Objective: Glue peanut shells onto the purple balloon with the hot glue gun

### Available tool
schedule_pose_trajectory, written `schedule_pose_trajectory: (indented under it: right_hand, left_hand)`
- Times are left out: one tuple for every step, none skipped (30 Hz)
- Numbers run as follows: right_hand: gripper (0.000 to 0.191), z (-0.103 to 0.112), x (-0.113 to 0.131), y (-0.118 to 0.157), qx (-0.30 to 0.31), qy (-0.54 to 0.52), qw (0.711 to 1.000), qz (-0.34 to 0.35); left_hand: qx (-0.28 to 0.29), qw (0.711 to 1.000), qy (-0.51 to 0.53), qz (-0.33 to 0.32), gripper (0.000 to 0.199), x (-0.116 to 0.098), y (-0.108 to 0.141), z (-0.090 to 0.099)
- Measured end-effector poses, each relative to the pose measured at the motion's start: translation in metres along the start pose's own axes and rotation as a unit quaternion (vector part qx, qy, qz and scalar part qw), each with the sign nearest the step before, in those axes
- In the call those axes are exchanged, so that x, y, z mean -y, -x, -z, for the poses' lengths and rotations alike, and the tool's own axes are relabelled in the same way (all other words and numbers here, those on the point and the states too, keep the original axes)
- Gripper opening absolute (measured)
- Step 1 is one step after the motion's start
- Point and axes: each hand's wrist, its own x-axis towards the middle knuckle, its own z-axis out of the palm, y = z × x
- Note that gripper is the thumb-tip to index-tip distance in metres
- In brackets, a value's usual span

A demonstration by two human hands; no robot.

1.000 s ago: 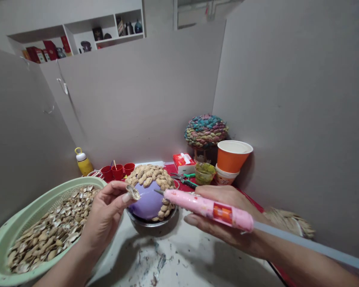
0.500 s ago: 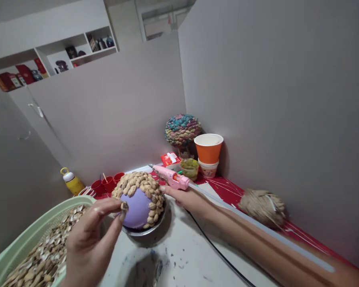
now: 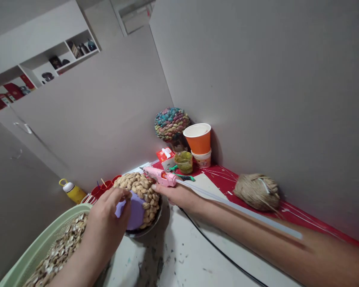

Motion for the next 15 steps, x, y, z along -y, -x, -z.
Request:
schedule_pose_trajectory:
  right_hand:
    - [0.011,0.0004,0.0009,0.0004,-0.001,0.002,1.0,0.0]
    - [0.011,0.0008,0.0016,0.0007,-0.002,0.006,1.0,-0.002]
    - [0.012,0.0012,0.0021,0.0009,-0.002,0.009,1.0,-0.005]
    - [0.013,0.0015,0.0022,0.001,-0.003,0.013,1.0,-0.008]
    - [0.014,0.0017,0.0021,0.001,-0.002,0.017,1.0,-0.011]
    - [0.014,0.0019,0.0017,0.0009,-0.002,0.021,1.0,-0.013]
    - [0.013,0.002,0.0011,0.0007,-0.002,0.024,1.0,-0.016]
    - [0.013,0.0021,0.0004,0.0006,-0.002,0.026,0.999,-0.018]
    - [0.014,0.0022,-0.0003,0.0005,-0.002,0.028,0.999,-0.02]
    - [0.015,0.0023,-0.001,0.0004,-0.003,0.029,0.999,-0.023]
    - [0.015,0.0023,-0.0016,0.0004,-0.003,0.03,0.999,-0.024]
    - [0.016,0.0022,-0.0021,0.0003,-0.003,0.03,0.999,-0.025]
    - [0.016,0.0021,-0.0025,0.0002,-0.003,0.03,0.999,-0.026]
    - [0.015,0.0019,-0.0028,0.0,-0.002,0.029,0.999,-0.026]
    - [0.015,0.0017,-0.0032,-0.0003,-0.001,0.028,0.999,-0.024]
  left_hand:
    - [0.012,1.0,-0.004,0.013,0.008,-0.0011,-0.0029,-0.0009]
    - [0.02,0.999,-0.006,0.024,0.007,-0.0023,-0.0055,-0.0017]
    - [0.027,0.999,-0.007,0.032,0.007,-0.0033,-0.0076,-0.0025]
    - [0.032,0.999,-0.009,0.037,0.007,-0.0042,-0.0093,-0.0032]
    - [0.035,0.999,-0.013,0.04,0.007,-0.0047,-0.0104,-0.0038]
    - [0.035,0.998,-0.02,0.041,0.007,-0.005,-0.011,-0.0045]
    - [0.035,0.998,-0.03,0.041,0.008,-0.005,-0.0112,-0.0052]
    - [0.032,0.998,-0.043,0.04,0.008,-0.0047,-0.0111,-0.0059]
    - [0.03,0.997,-0.056,0.039,0.007,-0.0043,-0.0108,-0.0066]
    - [0.028,0.997,-0.067,0.037,0.007,-0.0039,-0.0104,-0.0073]
    - [0.027,0.996,-0.077,0.034,0.006,-0.0034,-0.0101,-0.008]
    - [0.028,0.995,-0.087,0.032,0.006,-0.0031,-0.0098,-0.0087]
    - [0.03,0.995,-0.095,0.03,0.006,-0.0029,-0.0098,-0.0092]
    - [0.033,0.994,-0.103,0.028,0.006,-0.003,-0.0099,-0.0097]
    - [0.035,0.993,-0.112,0.026,0.006,-0.0033,-0.0102,-0.0101]
